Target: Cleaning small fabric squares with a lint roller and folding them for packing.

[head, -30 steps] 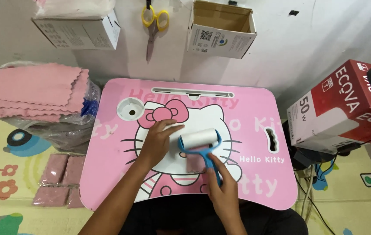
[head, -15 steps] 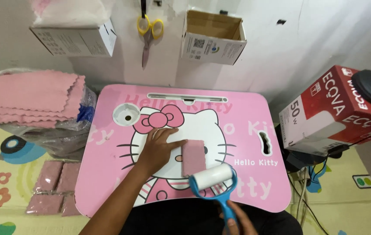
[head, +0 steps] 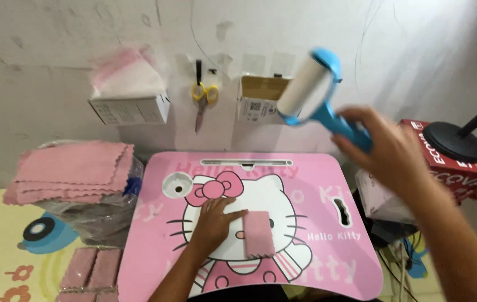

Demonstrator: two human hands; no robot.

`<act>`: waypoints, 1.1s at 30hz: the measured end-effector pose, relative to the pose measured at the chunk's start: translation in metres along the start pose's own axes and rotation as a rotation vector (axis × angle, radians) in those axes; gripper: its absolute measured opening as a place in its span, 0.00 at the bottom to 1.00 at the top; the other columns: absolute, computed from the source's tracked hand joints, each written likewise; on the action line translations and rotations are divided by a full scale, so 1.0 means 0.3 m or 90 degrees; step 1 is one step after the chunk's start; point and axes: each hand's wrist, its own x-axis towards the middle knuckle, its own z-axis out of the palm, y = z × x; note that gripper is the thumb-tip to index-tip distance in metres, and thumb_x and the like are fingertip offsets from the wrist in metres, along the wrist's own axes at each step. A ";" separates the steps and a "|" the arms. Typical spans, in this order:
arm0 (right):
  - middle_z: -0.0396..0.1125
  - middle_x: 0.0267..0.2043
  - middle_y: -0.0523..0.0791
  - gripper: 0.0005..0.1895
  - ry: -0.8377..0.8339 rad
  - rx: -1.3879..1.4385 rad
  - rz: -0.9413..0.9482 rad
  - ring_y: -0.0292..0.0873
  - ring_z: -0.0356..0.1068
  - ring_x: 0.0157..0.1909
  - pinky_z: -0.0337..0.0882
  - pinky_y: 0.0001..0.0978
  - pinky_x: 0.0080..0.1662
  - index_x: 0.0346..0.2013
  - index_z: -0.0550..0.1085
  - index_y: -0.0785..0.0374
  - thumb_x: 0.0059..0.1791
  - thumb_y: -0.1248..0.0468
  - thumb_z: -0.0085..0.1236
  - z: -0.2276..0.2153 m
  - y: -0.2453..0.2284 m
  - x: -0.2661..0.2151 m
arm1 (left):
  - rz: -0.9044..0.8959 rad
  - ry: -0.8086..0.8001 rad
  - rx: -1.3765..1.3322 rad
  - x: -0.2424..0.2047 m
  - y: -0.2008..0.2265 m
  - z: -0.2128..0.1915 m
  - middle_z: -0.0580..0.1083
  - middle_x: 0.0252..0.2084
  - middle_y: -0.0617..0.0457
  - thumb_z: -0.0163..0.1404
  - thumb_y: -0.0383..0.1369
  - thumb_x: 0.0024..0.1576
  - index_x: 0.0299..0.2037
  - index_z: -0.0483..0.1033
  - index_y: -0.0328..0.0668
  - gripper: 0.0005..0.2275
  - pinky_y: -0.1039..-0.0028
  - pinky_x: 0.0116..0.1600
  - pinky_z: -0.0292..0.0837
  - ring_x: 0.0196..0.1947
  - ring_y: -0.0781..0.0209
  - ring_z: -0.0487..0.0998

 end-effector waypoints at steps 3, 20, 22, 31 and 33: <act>0.75 0.35 0.40 0.19 -0.074 -0.115 -0.081 0.37 0.73 0.29 0.72 0.27 0.27 0.57 0.71 0.56 0.53 0.55 0.60 -0.096 -0.039 0.218 | -0.011 -0.015 -0.017 0.001 0.004 -0.008 0.70 0.62 0.49 0.43 0.27 0.57 0.49 0.85 0.57 0.17 0.57 0.67 0.51 0.64 0.51 0.64; 0.78 0.37 0.31 0.10 -0.102 -0.510 -0.211 0.34 0.71 0.48 0.56 0.42 0.64 0.38 0.82 0.32 0.43 0.53 0.66 0.011 -0.136 0.637 | -0.031 -0.032 -0.035 0.005 -0.022 0.008 0.70 0.61 0.54 0.45 0.22 0.52 0.50 0.85 0.61 0.22 0.61 0.67 0.49 0.63 0.56 0.63; 0.78 0.35 0.33 0.08 -0.113 -0.510 -0.217 0.35 0.71 0.47 0.57 0.42 0.62 0.36 0.82 0.33 0.44 0.54 0.65 0.038 -0.145 0.640 | -0.010 -0.012 -0.042 0.004 -0.020 0.011 0.70 0.60 0.53 0.45 0.20 0.50 0.49 0.85 0.59 0.23 0.61 0.66 0.50 0.62 0.56 0.64; 0.75 0.28 0.34 0.05 -0.215 -0.569 -0.252 0.36 0.67 0.39 0.57 0.38 0.55 0.25 0.80 0.42 0.45 0.59 0.65 0.132 -0.201 0.607 | -0.026 -0.030 -0.027 0.007 -0.019 0.012 0.70 0.61 0.53 0.46 0.23 0.54 0.49 0.85 0.60 0.20 0.61 0.66 0.50 0.62 0.56 0.64; 0.77 0.31 0.34 0.03 -0.223 -0.565 -0.259 0.36 0.69 0.42 0.59 0.39 0.58 0.28 0.80 0.43 0.42 0.59 0.68 0.138 -0.204 0.590 | -0.014 -0.012 -0.028 0.005 -0.019 0.015 0.71 0.59 0.52 0.45 0.21 0.51 0.49 0.85 0.58 0.22 0.60 0.66 0.49 0.61 0.56 0.64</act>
